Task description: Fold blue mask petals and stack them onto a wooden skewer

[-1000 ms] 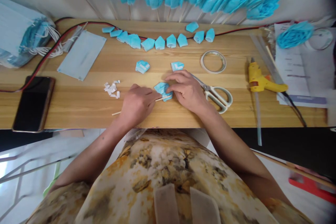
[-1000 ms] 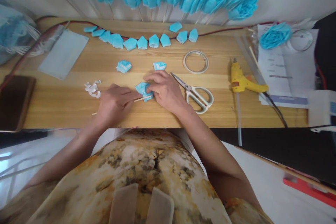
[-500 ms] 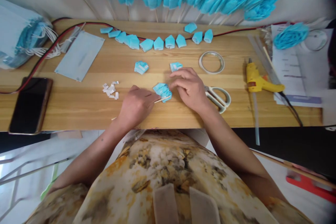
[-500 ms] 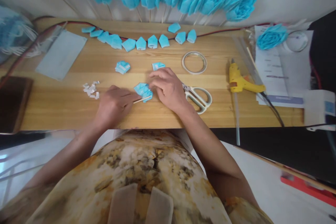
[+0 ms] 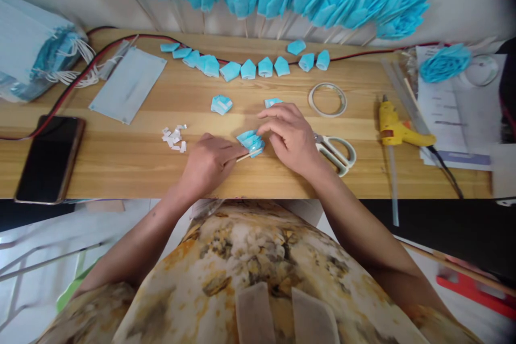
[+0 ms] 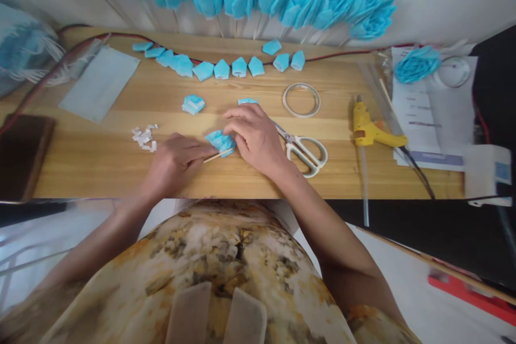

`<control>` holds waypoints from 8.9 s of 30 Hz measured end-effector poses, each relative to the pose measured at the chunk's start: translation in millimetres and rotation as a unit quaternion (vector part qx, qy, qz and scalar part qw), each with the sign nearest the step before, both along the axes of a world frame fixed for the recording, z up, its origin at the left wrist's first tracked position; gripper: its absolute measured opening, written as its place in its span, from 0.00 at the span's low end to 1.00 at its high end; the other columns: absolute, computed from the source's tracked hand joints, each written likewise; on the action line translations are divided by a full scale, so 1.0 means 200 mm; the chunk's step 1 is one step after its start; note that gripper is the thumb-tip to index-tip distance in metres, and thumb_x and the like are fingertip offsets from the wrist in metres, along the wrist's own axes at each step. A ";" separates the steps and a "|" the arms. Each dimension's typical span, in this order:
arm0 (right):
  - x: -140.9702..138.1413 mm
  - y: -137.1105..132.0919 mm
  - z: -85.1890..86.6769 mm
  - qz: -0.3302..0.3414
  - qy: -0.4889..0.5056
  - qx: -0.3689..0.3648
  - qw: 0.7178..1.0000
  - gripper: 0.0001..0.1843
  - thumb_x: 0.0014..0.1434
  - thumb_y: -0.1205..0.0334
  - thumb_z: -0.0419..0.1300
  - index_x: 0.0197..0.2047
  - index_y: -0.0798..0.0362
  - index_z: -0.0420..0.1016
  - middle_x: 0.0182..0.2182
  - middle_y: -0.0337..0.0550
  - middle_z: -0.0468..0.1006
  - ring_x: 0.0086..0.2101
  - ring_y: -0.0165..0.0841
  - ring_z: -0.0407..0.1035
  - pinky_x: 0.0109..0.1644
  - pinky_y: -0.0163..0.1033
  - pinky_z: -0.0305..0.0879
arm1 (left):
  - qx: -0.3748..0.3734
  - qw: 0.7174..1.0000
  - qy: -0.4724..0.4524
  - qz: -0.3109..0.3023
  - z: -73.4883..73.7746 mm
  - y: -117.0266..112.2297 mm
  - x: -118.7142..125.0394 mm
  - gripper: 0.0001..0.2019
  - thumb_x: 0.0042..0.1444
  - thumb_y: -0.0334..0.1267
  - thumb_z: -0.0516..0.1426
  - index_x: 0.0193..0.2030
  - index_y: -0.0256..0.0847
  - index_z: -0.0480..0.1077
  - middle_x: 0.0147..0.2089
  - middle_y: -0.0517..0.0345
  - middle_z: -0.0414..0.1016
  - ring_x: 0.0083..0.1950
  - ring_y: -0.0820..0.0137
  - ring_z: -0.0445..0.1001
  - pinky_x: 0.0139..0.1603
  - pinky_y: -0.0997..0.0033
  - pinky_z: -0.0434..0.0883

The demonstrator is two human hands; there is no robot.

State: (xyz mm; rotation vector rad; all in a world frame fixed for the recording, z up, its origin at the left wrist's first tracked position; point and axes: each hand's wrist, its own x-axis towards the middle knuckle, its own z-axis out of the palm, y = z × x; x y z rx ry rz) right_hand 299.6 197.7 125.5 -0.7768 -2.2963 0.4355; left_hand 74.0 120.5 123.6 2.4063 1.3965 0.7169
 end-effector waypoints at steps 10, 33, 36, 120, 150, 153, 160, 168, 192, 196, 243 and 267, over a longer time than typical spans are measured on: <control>-0.03 0.00 -0.07 0.008 -0.068 -0.041 0.997 0.18 0.60 0.77 0.55 0.39 0.47 0.82 0.56 0.45 0.79 0.58 0.45 0.66 0.63 0.58 0.65 | 0.032 0.998 0.002 0.050 0.02 0.00 -0.04 0.17 0.64 0.28 0.51 0.44 0.41 0.82 0.32 0.56 0.82 0.33 0.67 0.78 0.39 0.64 0.66; 0.03 0.02 -0.05 -0.078 0.066 -0.029 0.994 0.21 0.54 0.79 0.49 0.37 0.47 0.77 0.46 0.43 0.83 0.49 0.42 0.74 0.57 0.52 0.68 | -0.010 0.996 0.078 0.045 0.00 0.05 -0.02 0.16 0.66 0.31 0.52 0.46 0.42 0.82 0.33 0.53 0.82 0.36 0.62 0.78 0.39 0.61 0.62; 0.02 0.02 -0.01 -0.081 0.056 -0.030 0.995 0.20 0.55 0.78 0.50 0.38 0.47 0.78 0.46 0.44 0.83 0.49 0.42 0.74 0.57 0.53 0.67 | -0.011 0.996 0.083 0.036 -0.01 0.05 -0.02 0.16 0.68 0.32 0.52 0.47 0.43 0.82 0.35 0.53 0.82 0.37 0.62 0.78 0.39 0.61 0.62; -0.01 0.20 0.13 -0.048 0.190 -0.394 0.898 0.14 0.64 0.49 0.60 0.37 0.49 0.81 0.33 0.39 0.81 0.36 0.33 0.74 0.45 0.41 0.70 | -0.173 0.942 -0.261 0.118 0.20 0.45 0.08 0.10 0.56 0.41 0.56 0.26 0.41 0.65 0.23 0.65 0.61 0.26 0.75 0.57 0.28 0.72 0.55; -0.10 0.14 0.09 -0.125 0.211 -0.222 0.944 0.08 0.60 0.57 0.62 0.31 0.50 0.75 0.27 0.35 0.77 0.29 0.28 0.69 0.37 0.35 0.68 | -0.029 0.959 -0.246 0.136 0.12 0.40 0.18 0.02 0.59 0.34 0.61 0.36 0.41 0.76 0.26 0.63 0.71 0.28 0.74 0.66 0.31 0.71 0.62; -0.11 0.14 0.08 -0.126 0.196 -0.193 0.953 0.07 0.61 0.58 0.62 0.31 0.50 0.75 0.27 0.35 0.77 0.29 0.29 0.69 0.36 0.35 0.68 | -0.033 0.959 -0.246 0.137 0.12 0.40 0.18 0.03 0.60 0.35 0.61 0.37 0.41 0.77 0.26 0.62 0.72 0.28 0.73 0.66 0.31 0.70 0.62; -0.10 0.14 0.05 -0.119 0.166 -0.081 0.976 0.05 0.60 0.65 0.61 0.32 0.50 0.75 0.28 0.36 0.79 0.31 0.30 0.71 0.37 0.36 0.68 | -0.021 0.964 -0.232 0.129 0.11 0.40 0.18 0.05 0.61 0.34 0.60 0.37 0.42 0.78 0.28 0.60 0.75 0.29 0.73 0.68 0.32 0.70 0.63; -0.10 0.15 0.03 -0.118 0.124 -0.004 0.985 0.05 0.60 0.67 0.61 0.32 0.49 0.73 0.29 0.38 0.79 0.31 0.32 0.72 0.39 0.38 0.68 | -0.025 0.965 -0.226 0.134 0.11 0.39 0.18 0.05 0.57 0.32 0.58 0.34 0.40 0.76 0.26 0.62 0.74 0.27 0.74 0.66 0.30 0.70 0.59; -0.09 0.16 0.07 -0.150 0.200 -0.225 0.942 0.10 0.61 0.55 0.63 0.31 0.49 0.73 0.27 0.35 0.75 0.29 0.29 0.67 0.36 0.36 0.65 | -0.022 0.956 -0.236 0.171 0.18 0.42 0.13 0.06 0.58 0.33 0.58 0.29 0.42 0.71 0.25 0.63 0.69 0.27 0.73 0.64 0.31 0.69 0.61; -0.07 0.18 0.06 -0.145 0.248 -0.259 0.922 0.11 0.61 0.53 0.63 0.31 0.50 0.72 0.27 0.34 0.72 0.28 0.27 0.63 0.34 0.36 0.61 | -0.008 0.968 -0.167 0.188 0.29 0.33 -0.04 0.06 0.58 0.34 0.58 0.29 0.43 0.72 0.23 0.63 0.69 0.26 0.72 0.64 0.30 0.67 0.58; -0.08 0.18 0.06 -0.043 0.336 -0.452 0.825 0.21 0.58 0.41 0.63 0.38 0.51 0.79 0.31 0.40 0.80 0.32 0.30 0.72 0.36 0.36 0.69 | -0.257 0.871 -0.413 0.070 0.18 0.44 0.08 0.13 0.54 0.45 0.61 0.26 0.42 0.66 0.23 0.65 0.65 0.23 0.77 0.61 0.27 0.72 0.63; -0.11 0.15 0.06 -0.044 0.245 -0.366 0.897 0.09 0.56 0.54 0.64 0.33 0.51 0.73 0.26 0.33 0.69 0.28 0.27 0.59 0.34 0.36 0.55 | -0.284 0.831 -0.472 0.075 0.13 0.42 0.11 0.11 0.51 0.44 0.65 0.31 0.40 0.72 0.24 0.66 0.66 0.24 0.78 0.60 0.26 0.74 0.60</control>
